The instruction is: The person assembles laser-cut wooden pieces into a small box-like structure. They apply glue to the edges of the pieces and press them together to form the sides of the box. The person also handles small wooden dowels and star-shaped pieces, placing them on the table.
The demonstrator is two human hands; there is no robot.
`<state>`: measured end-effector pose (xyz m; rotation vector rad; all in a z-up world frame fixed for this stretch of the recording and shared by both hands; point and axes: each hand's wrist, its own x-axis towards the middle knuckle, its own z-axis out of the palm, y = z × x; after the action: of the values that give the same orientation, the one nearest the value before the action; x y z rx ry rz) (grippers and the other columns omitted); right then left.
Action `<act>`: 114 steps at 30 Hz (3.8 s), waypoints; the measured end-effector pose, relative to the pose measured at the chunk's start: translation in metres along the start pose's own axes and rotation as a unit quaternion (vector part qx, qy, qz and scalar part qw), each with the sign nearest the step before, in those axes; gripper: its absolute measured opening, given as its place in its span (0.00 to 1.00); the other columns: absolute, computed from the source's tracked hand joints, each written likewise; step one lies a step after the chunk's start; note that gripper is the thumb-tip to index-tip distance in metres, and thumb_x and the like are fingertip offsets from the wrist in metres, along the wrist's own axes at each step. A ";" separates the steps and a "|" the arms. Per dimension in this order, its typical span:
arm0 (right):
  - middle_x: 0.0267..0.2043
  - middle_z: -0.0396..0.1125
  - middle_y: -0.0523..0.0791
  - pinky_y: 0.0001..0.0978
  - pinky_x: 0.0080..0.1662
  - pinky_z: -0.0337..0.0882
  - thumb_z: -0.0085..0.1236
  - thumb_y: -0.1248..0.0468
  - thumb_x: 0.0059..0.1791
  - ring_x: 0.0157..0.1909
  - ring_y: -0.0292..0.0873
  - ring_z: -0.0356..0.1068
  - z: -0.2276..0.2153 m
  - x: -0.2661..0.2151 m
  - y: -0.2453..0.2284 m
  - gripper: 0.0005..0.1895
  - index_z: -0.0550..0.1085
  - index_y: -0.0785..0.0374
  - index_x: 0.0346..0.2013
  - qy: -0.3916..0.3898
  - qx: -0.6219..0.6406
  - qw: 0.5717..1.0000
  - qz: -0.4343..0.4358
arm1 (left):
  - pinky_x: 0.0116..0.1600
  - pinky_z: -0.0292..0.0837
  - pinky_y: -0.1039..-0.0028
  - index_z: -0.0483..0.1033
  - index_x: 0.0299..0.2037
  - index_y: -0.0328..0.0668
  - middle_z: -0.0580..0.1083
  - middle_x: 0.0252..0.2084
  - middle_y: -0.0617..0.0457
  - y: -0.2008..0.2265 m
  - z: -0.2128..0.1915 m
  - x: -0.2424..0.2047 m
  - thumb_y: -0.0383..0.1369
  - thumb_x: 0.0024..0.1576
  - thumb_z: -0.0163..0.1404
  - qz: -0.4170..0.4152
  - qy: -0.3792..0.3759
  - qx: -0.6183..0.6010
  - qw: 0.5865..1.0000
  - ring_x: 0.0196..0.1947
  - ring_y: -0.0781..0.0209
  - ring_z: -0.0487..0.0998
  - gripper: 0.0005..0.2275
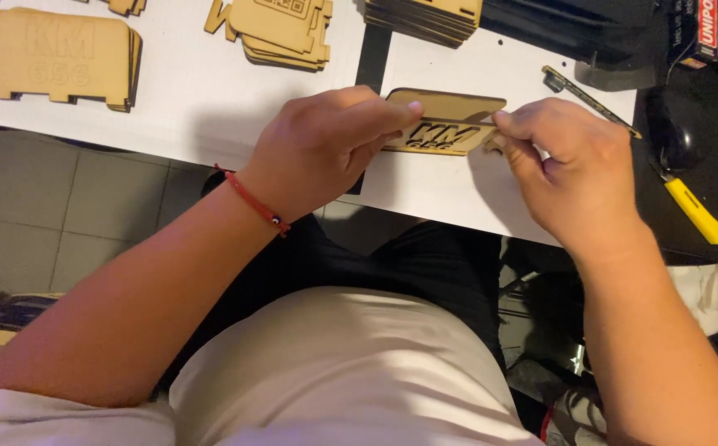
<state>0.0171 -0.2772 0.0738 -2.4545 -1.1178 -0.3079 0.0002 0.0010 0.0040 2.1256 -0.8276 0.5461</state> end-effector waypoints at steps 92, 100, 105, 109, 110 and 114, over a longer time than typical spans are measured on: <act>0.59 0.65 0.56 0.39 0.59 0.64 0.53 0.66 0.48 0.58 0.50 0.65 0.004 0.012 -0.035 0.26 0.66 0.72 0.61 0.010 0.064 0.957 0.284 | 0.39 0.70 0.61 0.72 0.53 0.39 0.77 0.35 0.49 0.022 -0.004 0.013 0.23 0.54 0.54 -0.083 -0.021 -0.065 0.994 0.31 0.49 0.75 0.16; 0.62 0.64 0.58 0.46 0.66 0.62 0.50 0.63 0.50 0.64 0.56 0.64 -0.004 0.015 -0.019 0.24 0.67 0.72 0.60 0.010 0.086 0.973 0.214 | 0.37 0.69 0.63 0.70 0.55 0.41 0.75 0.34 0.50 0.026 -0.005 0.025 0.29 0.58 0.55 -0.028 -0.027 -0.093 0.995 0.31 0.50 0.74 0.15; 0.70 0.55 0.58 0.55 0.71 0.55 0.51 0.48 0.48 0.72 0.60 0.56 -0.001 0.015 -0.022 0.38 0.60 0.70 0.66 0.011 0.108 0.981 0.164 | 0.62 0.69 0.55 0.73 0.54 0.39 0.75 0.55 0.45 0.017 -0.018 0.068 0.40 0.63 0.45 0.001 -0.053 -0.137 0.989 0.58 0.47 0.76 0.16; 0.74 0.48 0.53 0.66 0.71 0.39 0.48 0.41 0.47 0.77 0.57 0.46 0.008 0.019 -0.026 0.43 0.57 0.65 0.68 -0.026 0.092 0.973 0.209 | 0.73 0.54 0.48 0.66 0.65 0.49 0.61 0.72 0.50 0.005 0.001 0.068 0.47 0.63 0.43 -0.032 -0.140 -0.088 0.986 0.75 0.44 0.57 0.22; 0.73 0.50 0.54 0.68 0.70 0.38 0.53 0.45 0.45 0.75 0.58 0.48 0.010 0.020 -0.027 0.42 0.58 0.65 0.67 -0.024 0.082 0.973 0.216 | 0.73 0.53 0.46 0.65 0.66 0.54 0.60 0.72 0.51 0.006 0.003 0.066 0.48 0.63 0.45 -0.041 -0.138 -0.060 0.988 0.75 0.43 0.57 0.22; 0.66 0.58 0.53 0.73 0.67 0.38 0.54 0.46 0.42 0.71 0.62 0.53 0.013 0.022 -0.025 0.40 0.65 0.67 0.62 -0.009 0.051 0.975 0.216 | 0.72 0.55 0.47 0.69 0.64 0.63 0.63 0.71 0.55 -0.001 0.012 0.058 0.47 0.59 0.54 -0.036 -0.097 -0.005 0.995 0.75 0.44 0.58 0.22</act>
<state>0.0126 -0.2413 0.0775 -2.5262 -0.5624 -0.0913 0.0430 -0.0302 0.0316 2.2140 -0.8529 0.3009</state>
